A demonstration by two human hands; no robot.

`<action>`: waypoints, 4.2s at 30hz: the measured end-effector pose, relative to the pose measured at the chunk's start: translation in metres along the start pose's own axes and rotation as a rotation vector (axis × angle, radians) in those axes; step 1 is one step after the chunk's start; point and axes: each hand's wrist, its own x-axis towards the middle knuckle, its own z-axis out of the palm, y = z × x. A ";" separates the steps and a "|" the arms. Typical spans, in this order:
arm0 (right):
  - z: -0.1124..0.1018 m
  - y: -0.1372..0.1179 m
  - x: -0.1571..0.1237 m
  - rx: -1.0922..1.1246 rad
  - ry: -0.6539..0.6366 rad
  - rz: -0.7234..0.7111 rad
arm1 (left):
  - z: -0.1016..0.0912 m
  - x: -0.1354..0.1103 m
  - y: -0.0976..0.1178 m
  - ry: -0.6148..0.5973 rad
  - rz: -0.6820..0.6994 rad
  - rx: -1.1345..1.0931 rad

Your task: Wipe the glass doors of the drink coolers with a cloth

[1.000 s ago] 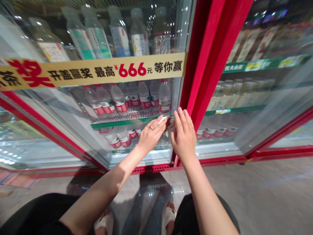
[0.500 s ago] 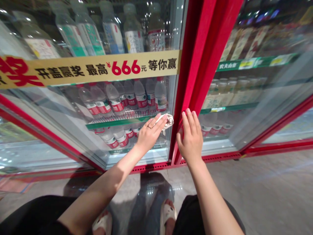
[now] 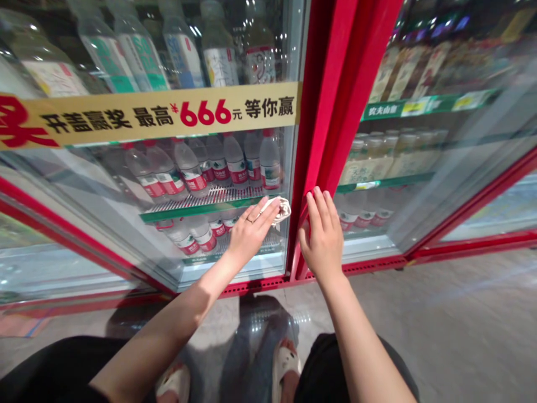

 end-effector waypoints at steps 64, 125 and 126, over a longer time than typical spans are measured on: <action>0.046 -0.055 0.008 0.136 -0.121 -0.155 | -0.019 -0.067 -0.052 -0.020 -0.162 -0.013; 0.076 -0.108 0.020 0.254 0.038 -0.309 | -0.040 -0.119 -0.104 0.036 -0.103 -0.046; 0.077 -0.109 0.020 0.260 0.035 -0.309 | -0.041 -0.117 -0.104 0.036 -0.097 -0.044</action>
